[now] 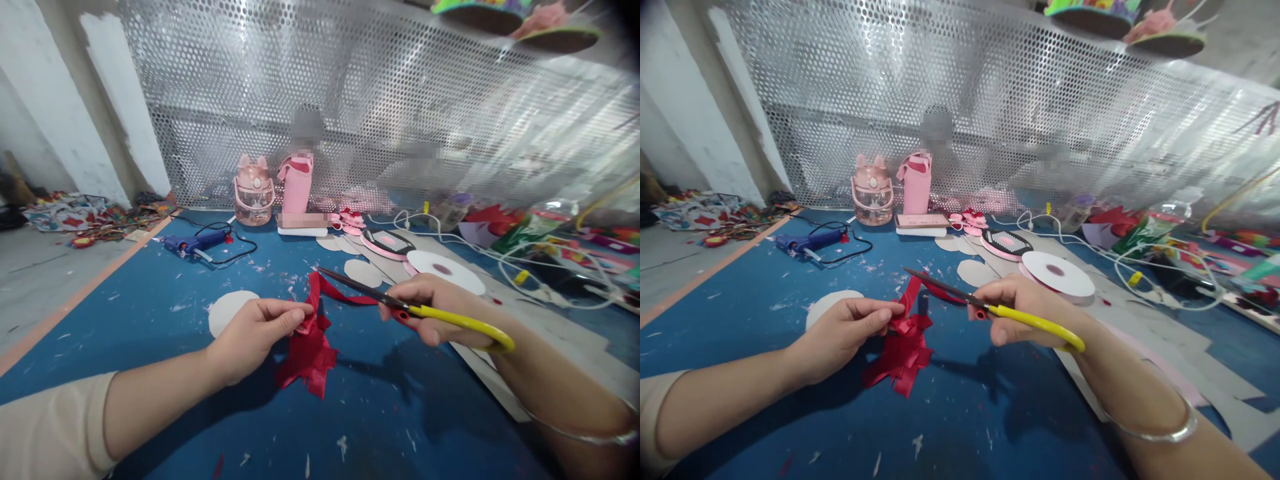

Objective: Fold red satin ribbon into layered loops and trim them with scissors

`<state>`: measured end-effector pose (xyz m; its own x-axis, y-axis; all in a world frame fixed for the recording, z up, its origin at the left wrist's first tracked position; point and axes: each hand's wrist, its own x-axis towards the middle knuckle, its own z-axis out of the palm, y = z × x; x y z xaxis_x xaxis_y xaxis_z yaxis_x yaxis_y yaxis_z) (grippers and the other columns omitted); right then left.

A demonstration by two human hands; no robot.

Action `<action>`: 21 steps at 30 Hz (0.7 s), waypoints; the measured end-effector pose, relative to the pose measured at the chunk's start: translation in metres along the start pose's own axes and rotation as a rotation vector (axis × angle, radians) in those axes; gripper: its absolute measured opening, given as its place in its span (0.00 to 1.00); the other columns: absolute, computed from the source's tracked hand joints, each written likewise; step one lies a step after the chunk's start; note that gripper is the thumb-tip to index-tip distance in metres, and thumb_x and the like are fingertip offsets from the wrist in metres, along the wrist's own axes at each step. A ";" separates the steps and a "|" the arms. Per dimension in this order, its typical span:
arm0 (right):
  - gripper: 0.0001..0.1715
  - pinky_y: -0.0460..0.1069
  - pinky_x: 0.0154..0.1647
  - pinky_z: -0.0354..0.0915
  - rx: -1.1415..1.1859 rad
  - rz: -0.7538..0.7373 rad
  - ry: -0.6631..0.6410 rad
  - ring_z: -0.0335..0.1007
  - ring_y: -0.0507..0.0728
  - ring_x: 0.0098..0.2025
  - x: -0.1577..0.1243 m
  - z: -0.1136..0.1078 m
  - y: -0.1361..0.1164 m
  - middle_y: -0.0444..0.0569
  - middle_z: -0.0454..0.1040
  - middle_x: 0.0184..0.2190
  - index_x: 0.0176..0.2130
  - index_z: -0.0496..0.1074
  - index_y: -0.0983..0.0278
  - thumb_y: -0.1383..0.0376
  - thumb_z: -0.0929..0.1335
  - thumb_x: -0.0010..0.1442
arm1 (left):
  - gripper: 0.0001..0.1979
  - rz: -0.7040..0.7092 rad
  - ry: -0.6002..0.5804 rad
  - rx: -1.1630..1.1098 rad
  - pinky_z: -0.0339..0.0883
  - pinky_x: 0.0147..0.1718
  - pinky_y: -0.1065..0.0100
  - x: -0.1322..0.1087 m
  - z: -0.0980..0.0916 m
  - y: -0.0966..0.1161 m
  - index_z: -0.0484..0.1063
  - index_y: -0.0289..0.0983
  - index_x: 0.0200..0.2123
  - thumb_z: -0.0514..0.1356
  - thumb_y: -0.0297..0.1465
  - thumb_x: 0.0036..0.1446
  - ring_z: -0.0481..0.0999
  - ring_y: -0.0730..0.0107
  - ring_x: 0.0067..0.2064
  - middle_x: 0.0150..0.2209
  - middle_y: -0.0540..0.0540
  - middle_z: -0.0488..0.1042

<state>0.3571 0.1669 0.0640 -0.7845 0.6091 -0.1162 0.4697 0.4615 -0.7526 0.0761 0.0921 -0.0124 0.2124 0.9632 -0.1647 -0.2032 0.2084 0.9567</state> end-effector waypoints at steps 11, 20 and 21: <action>0.42 0.46 0.22 0.46 -0.053 -0.033 -0.011 0.46 0.48 0.23 0.002 0.002 -0.003 0.40 0.58 0.22 0.35 0.72 0.67 0.32 0.66 0.47 | 0.15 -0.026 -0.132 0.100 0.65 0.36 0.73 -0.007 0.003 0.008 0.81 0.42 0.42 0.65 0.28 0.50 0.74 0.76 0.34 0.43 0.49 0.81; 0.45 0.45 0.24 0.48 -0.027 0.049 -0.203 0.49 0.50 0.26 -0.003 -0.005 0.000 0.42 0.61 0.26 0.38 0.72 0.66 0.30 0.67 0.41 | 0.30 -0.009 -0.107 -0.037 0.68 0.41 0.67 -0.003 0.004 0.005 0.71 0.40 0.56 0.70 0.33 0.47 0.77 0.72 0.36 0.38 0.49 0.81; 0.47 0.45 0.25 0.48 -0.013 0.070 -0.222 0.50 0.50 0.27 -0.004 -0.006 0.001 0.43 0.62 0.28 0.39 0.72 0.66 0.29 0.67 0.40 | 0.31 0.002 -0.092 -0.027 0.68 0.40 0.67 -0.003 0.003 0.005 0.70 0.40 0.56 0.70 0.33 0.47 0.76 0.73 0.35 0.36 0.49 0.80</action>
<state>0.3638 0.1691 0.0676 -0.8189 0.4838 -0.3089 0.5305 0.4324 -0.7292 0.0777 0.0893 -0.0066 0.2991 0.9440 -0.1390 -0.2293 0.2125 0.9499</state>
